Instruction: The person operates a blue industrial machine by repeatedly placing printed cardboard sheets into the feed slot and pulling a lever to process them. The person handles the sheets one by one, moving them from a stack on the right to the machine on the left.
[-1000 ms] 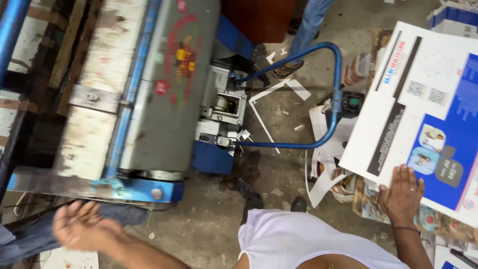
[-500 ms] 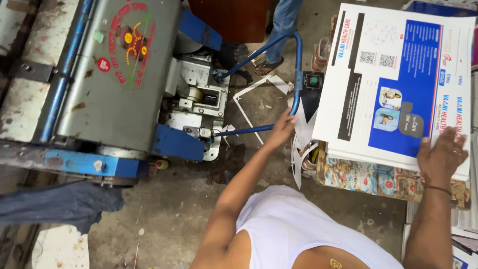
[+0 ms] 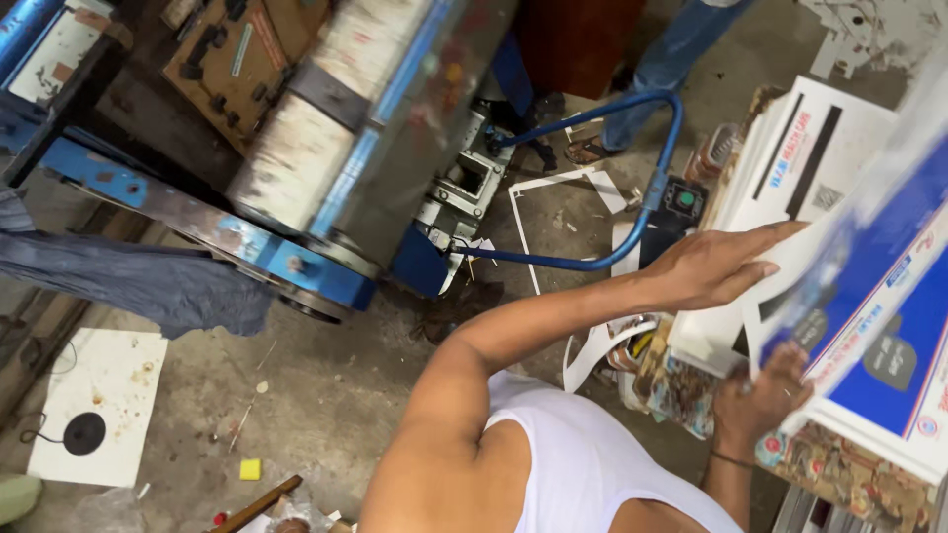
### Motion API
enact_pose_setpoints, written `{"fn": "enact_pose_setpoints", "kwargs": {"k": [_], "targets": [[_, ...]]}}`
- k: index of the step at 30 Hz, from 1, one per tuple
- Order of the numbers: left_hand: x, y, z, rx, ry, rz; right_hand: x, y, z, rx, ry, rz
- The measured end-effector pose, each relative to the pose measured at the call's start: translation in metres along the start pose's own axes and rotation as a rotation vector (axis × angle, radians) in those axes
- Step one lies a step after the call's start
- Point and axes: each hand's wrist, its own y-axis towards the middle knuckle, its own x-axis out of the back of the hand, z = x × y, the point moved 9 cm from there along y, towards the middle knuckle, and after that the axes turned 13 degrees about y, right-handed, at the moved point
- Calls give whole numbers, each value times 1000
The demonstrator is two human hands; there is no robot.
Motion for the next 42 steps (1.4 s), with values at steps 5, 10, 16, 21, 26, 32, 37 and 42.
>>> {"fn": "enact_pose_setpoints", "kwargs": {"k": [5, 10, 16, 21, 26, 32, 37, 42], "targets": [[144, -44, 50, 26, -348, -145, -3, 26, 43, 121, 193, -137], [226, -158, 276, 666, -462, -393, -96, 101, 121, 276, -142, 68], [324, -317, 465, 746, 564, -575, -291, 141, 248, 316, -79, 730], [388, -455, 528, 1465, 963, -609, -368, 135, 363, 583, -52, 810], [458, -519, 575, 1798, 864, -580, -295, 129, 422, 744, 219, 672], [569, -528, 510, 1309, 895, -736, -203, 138, 364, 490, 384, 433], [624, -533, 317, 812, 248, -1410, -201, 74, 242, -52, 445, 453], [571, -512, 141, 575, 198, -1676, -220, -4, 207, -55, 534, 644]]}}
